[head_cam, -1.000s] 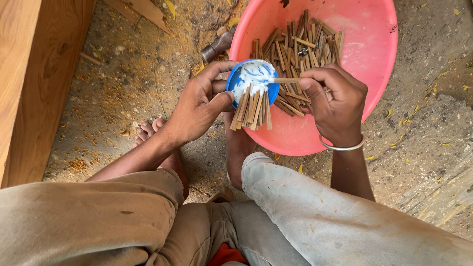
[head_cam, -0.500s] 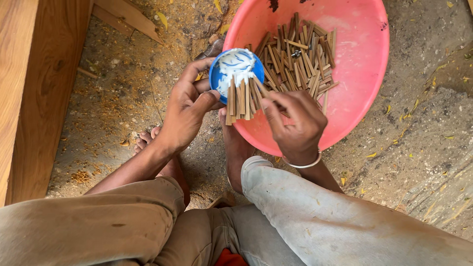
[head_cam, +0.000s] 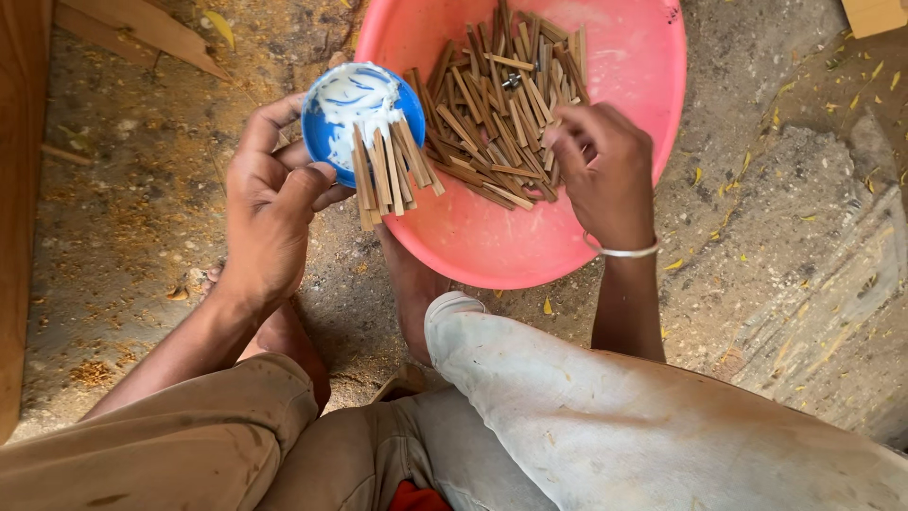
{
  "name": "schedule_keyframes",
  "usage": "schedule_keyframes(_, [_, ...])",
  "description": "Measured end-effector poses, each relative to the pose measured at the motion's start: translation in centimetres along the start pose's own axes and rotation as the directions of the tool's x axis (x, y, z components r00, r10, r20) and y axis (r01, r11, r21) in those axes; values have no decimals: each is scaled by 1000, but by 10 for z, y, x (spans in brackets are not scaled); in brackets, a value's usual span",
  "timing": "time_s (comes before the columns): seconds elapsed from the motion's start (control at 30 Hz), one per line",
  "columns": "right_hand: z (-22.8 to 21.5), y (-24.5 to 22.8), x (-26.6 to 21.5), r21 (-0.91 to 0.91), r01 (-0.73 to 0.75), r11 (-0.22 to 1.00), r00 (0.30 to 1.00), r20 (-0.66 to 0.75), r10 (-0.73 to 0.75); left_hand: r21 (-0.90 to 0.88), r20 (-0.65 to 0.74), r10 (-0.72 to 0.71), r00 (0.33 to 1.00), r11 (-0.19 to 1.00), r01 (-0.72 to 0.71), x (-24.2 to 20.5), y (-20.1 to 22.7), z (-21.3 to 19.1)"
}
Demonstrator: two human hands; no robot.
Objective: The person sits on the floor and repeatedly picks up small wooden sticks from a pink basin. They dip the end of each stick into a small blue container of white glue and then place the glued stick into a larger white container. The process is repeated for multiple sticks.
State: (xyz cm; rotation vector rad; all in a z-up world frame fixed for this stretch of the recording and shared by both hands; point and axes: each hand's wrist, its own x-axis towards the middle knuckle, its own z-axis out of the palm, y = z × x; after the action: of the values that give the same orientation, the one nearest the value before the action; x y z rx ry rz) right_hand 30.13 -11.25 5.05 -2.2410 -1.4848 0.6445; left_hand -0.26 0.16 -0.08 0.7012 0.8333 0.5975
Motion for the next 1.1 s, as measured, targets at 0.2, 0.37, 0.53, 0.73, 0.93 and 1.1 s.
schedule_keyframes(0.2, [27,31,-6,-178,-196,964,852,456,257,-7,3,-5,1000,1000,5,1,1,3])
schedule_keyframes(0.37, [37,32,-20,-435,-65,898,868,420,266,15,7,-4,1000,1000,4,0,1,3])
schedule_keyframes(0.53, [27,32,-18,-403,-92,910,835,468,291,15,13,15,1000,1000,-15,1,0,3])
schedule_keyframes(0.73, [-1,32,-27,514,-400,759,851,516,99,90,122,-35,992,996,24,2,0,3])
schedule_keyframes(0.93, [-2,23,-26,681,-470,562,865,482,140,107,276,-96,956,992,69,-1,1,5])
schedule_keyframes(1.1, [-8,-15,-21,418,-101,903,975,223,5,161,347,-76,935,987,20,-3,1,5])
